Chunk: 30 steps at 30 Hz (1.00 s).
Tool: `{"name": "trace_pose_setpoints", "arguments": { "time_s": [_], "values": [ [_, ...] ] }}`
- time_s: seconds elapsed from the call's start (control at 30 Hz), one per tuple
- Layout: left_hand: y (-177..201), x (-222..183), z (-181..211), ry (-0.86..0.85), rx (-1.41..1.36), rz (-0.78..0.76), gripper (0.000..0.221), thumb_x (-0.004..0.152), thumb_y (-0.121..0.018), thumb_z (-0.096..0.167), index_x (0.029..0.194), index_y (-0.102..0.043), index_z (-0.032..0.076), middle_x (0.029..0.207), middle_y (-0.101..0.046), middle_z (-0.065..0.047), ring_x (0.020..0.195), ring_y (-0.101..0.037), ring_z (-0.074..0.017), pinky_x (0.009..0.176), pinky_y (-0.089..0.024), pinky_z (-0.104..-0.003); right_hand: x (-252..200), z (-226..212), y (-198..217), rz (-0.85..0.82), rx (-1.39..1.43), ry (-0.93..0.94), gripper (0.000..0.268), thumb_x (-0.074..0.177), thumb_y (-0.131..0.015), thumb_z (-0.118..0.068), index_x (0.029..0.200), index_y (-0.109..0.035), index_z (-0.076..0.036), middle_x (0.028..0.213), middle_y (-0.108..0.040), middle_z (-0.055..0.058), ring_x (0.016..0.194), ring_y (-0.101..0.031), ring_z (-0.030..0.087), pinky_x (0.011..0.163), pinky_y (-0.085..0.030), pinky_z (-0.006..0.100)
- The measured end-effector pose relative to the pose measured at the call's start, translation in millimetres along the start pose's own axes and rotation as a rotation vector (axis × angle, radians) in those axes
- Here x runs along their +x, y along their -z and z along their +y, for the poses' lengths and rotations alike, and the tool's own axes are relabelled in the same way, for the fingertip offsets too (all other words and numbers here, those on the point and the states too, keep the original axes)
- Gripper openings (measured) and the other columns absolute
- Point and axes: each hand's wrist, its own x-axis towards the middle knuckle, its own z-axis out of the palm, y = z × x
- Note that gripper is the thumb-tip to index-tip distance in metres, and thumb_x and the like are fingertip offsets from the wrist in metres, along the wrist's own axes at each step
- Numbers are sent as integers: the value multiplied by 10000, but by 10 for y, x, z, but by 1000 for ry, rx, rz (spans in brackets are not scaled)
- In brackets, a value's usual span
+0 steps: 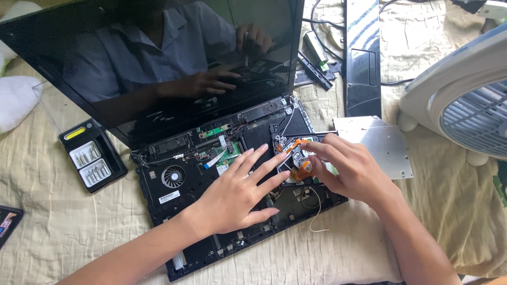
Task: Disassembling a laptop to remove the optical drive and disconnect internal ribbon cables.
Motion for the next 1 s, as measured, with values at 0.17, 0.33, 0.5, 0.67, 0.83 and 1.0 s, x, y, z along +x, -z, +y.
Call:
{"name": "trace_pose_setpoints", "arguments": {
  "time_s": [0.17,0.33,0.5,0.67,0.83,1.0],
  "values": [
    [-1,-2,0,0,8,0,691,966,-637,519,1497,-494,100,1654,-323,-175,1497,-320,-457,1204,-289,-587,5,2,-8,-12,-12,3,275,997,-577,21,1259,-558,-61,781,-464,55,627,-411,199,506,-330,329],
    [-6,-6,2,3,5,11,674,961,-640,512,1482,-511,103,1651,-332,-166,1496,-323,-452,1200,-296,-586,1,1,-12,-26,-15,-1,273,992,-566,15,1256,-564,-55,783,-466,61,626,-426,211,518,-344,338],
    [-7,-6,1,4,7,2,689,967,-633,518,1495,-498,97,1655,-327,-167,1501,-313,-455,1204,-289,-586,15,27,-14,-29,-18,52,202,1009,-649,-84,1187,-570,-30,774,-488,57,636,-441,205,553,-396,342],
    [0,-4,4,6,-1,-8,684,973,-620,516,1496,-494,95,1657,-319,-170,1504,-301,-457,1203,-281,-589,-112,98,-84,-28,13,-145,421,1024,-618,-190,1405,-475,-86,757,-737,-2,693,-744,177,558,-526,320],
    [-4,-3,6,8,7,-6,686,964,-630,516,1491,-503,94,1654,-326,-165,1502,-305,-456,1202,-284,-586,-39,-24,-42,-63,79,-213,390,1022,-523,-55,1403,-447,-88,786,-707,11,516,-632,151,526,-470,322],
    [-21,-13,0,4,2,-9,696,972,-622,519,1505,-484,92,1662,-307,-173,1508,-288,-463,1202,-279,-593,19,-65,8,-34,41,-55,173,1008,-613,-130,1148,-589,-31,785,-644,51,610,-609,191,525,-465,319]
  ]
}}
